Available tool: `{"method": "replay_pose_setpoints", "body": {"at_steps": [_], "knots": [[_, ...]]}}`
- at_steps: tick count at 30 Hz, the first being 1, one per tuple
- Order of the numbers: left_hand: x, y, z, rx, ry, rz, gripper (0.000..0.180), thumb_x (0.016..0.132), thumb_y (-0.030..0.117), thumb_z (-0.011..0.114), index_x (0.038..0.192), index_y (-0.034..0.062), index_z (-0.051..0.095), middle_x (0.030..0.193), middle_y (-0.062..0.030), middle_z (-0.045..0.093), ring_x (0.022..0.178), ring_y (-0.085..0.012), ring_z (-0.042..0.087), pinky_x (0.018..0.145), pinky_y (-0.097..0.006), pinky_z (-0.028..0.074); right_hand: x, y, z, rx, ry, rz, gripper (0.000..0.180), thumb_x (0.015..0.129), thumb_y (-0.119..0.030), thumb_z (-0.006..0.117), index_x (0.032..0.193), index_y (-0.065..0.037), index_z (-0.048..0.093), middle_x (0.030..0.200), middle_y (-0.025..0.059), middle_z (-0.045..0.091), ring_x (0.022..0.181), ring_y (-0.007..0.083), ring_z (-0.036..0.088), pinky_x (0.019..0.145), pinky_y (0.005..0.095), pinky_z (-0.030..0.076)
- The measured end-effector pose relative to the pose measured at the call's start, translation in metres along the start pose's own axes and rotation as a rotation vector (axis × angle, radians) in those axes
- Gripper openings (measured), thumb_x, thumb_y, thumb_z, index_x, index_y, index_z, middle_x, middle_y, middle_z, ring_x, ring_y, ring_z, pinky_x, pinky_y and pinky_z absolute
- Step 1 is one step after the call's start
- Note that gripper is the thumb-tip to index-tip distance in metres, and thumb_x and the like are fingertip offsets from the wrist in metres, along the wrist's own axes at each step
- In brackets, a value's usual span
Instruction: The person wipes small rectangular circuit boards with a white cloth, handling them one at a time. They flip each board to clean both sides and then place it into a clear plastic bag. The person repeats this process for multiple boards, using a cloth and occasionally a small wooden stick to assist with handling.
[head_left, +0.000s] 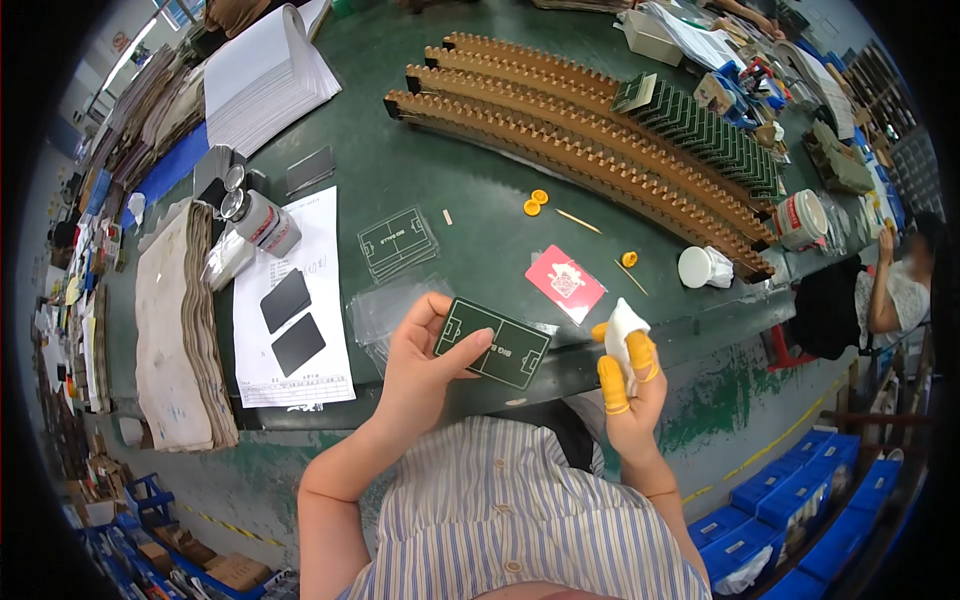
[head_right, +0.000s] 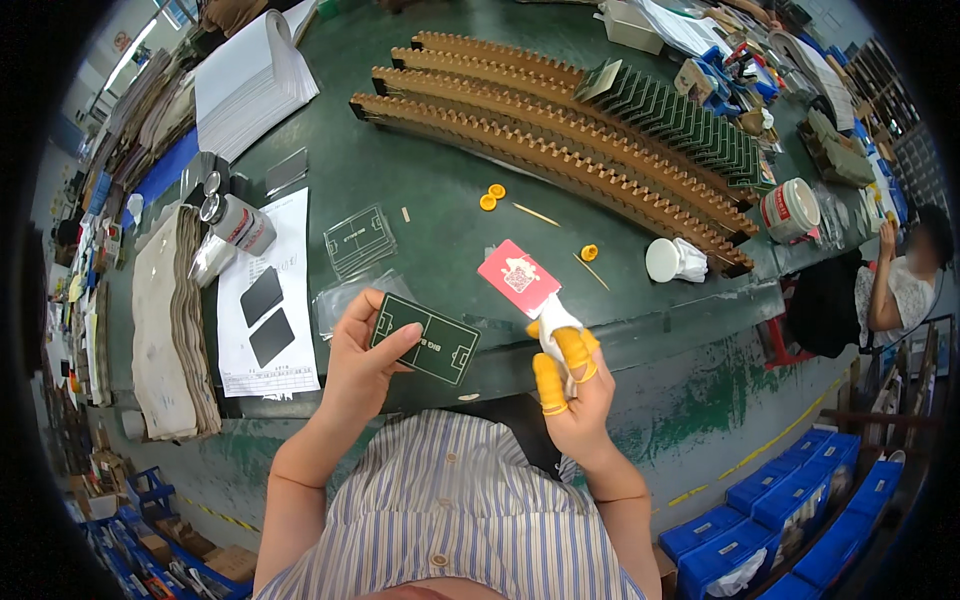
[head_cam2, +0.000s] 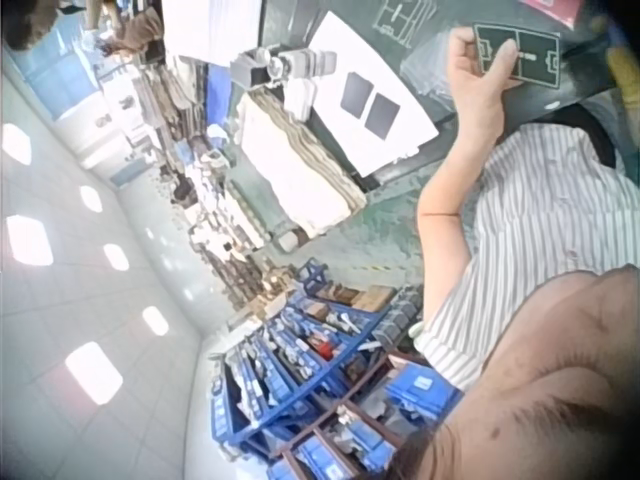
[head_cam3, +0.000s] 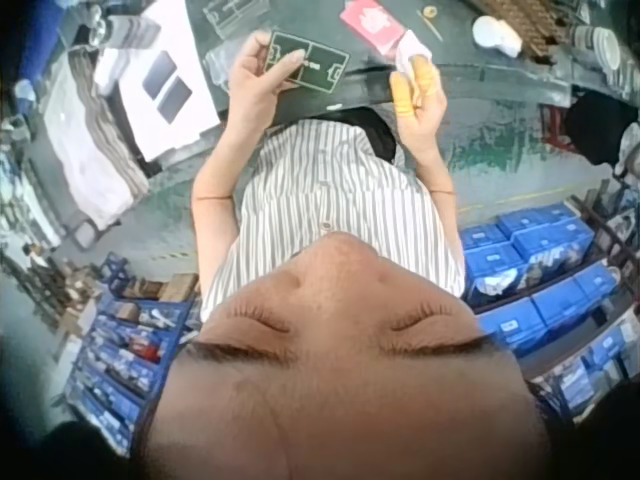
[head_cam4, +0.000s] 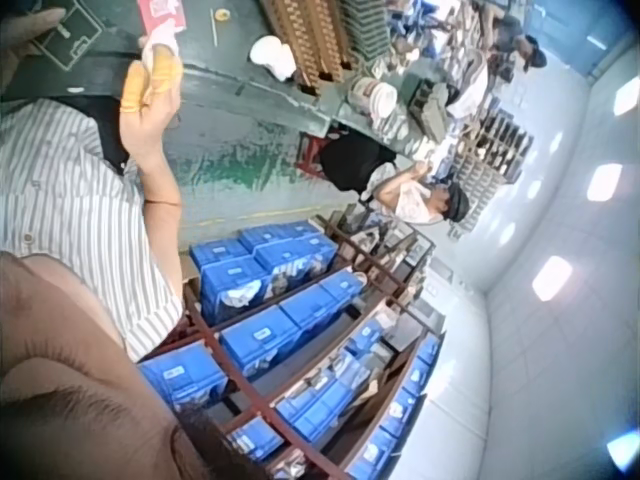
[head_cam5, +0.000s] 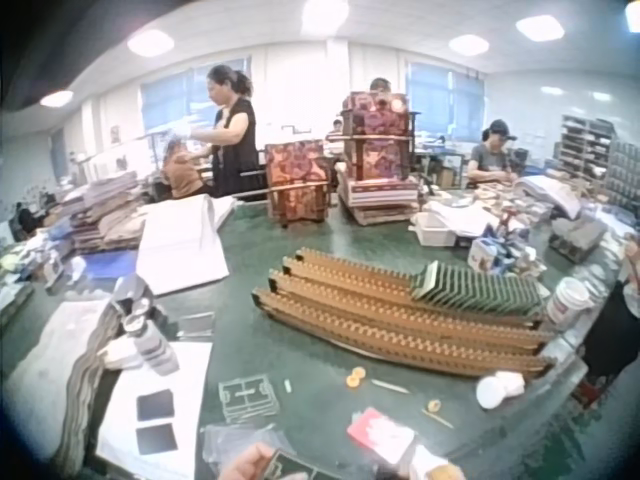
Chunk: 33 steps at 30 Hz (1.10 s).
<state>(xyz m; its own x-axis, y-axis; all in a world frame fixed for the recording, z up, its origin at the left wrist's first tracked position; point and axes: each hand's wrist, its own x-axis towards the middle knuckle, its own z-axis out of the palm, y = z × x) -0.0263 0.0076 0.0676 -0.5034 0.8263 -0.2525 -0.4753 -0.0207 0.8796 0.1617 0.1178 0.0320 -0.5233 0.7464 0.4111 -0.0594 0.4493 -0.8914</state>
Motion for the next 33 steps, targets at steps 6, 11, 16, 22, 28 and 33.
{"method": "replay_pose_setpoints", "body": {"at_steps": [6,11,16,22,28,33], "knots": [[-0.002,-0.004,0.012,0.015,-0.004,0.051,0.022,0.081,-0.002,0.063,0.089,0.0054,0.044,0.085,-0.0051,0.059,0.073,-0.0083,0.061,0.064,-0.023,0.055,0.003,0.001,0.021,0.556,-0.052,0.269,0.069,0.082,-0.001,0.064,0.139,-0.008,0.026,0.107,0.0127,0.057,0.085,0.0097,0.052,0.076,0.0213,0.042],[-0.008,-0.01,0.012,0.053,-0.009,0.041,0.023,0.08,-0.002,0.064,0.09,0.0057,0.044,0.085,-0.0036,0.059,0.076,-0.007,0.06,0.065,-0.021,0.052,0.006,0.0,0.028,0.58,-0.063,0.34,0.077,0.077,0.005,0.067,0.139,-0.01,0.024,0.098,0.0077,0.058,0.066,0.0,0.045,0.061,0.0135,0.035],[-0.007,-0.009,0.011,0.131,-0.083,-0.065,0.021,0.08,-0.003,0.064,0.088,0.0051,0.047,0.085,-0.0029,0.059,0.079,-0.0072,0.059,0.069,-0.021,0.05,0.009,0.003,0.027,0.588,-0.082,0.401,0.076,0.076,0.008,0.066,0.138,-0.009,0.025,0.097,0.0078,0.056,0.075,0.0038,0.05,0.066,0.0147,0.039],[-0.007,-0.01,0.006,0.132,-0.141,-0.109,0.019,0.079,-0.003,0.065,0.083,0.0049,0.048,0.085,-0.0037,0.061,0.08,-0.0078,0.059,0.072,-0.022,0.048,0.012,0.011,0.017,0.499,0.011,0.061,0.051,0.089,-0.022,0.059,0.131,-0.005,0.035,0.107,0.0124,0.055,0.097,0.0176,0.053,0.088,0.0319,0.04],[-0.008,-0.002,0.006,0.128,-0.128,-0.105,0.021,0.079,-0.002,0.066,0.082,0.0054,0.047,0.084,-0.0036,0.06,0.077,-0.0066,0.059,0.07,-0.021,0.048,0.02,0.008,-0.006,-0.292,0.044,-0.258,0.019,0.07,-0.006,0.069,0.088,-0.009,0.067,0.096,0.0107,0.06,0.079,0.023,0.062,0.071,0.0274,0.048],[-0.005,-0.007,0.005,0.178,-0.132,-0.084,0.021,0.079,-0.002,0.066,0.082,0.0055,0.047,0.083,-0.0034,0.061,0.076,-0.0061,0.059,0.068,-0.02,0.048,0.017,0.012,-0.006,-0.47,-0.03,-0.376,0.027,0.058,-0.006,0.07,0.083,-0.015,0.069,0.096,0.0084,0.06,0.073,0.023,0.062,0.062,0.0296,0.05]]}}
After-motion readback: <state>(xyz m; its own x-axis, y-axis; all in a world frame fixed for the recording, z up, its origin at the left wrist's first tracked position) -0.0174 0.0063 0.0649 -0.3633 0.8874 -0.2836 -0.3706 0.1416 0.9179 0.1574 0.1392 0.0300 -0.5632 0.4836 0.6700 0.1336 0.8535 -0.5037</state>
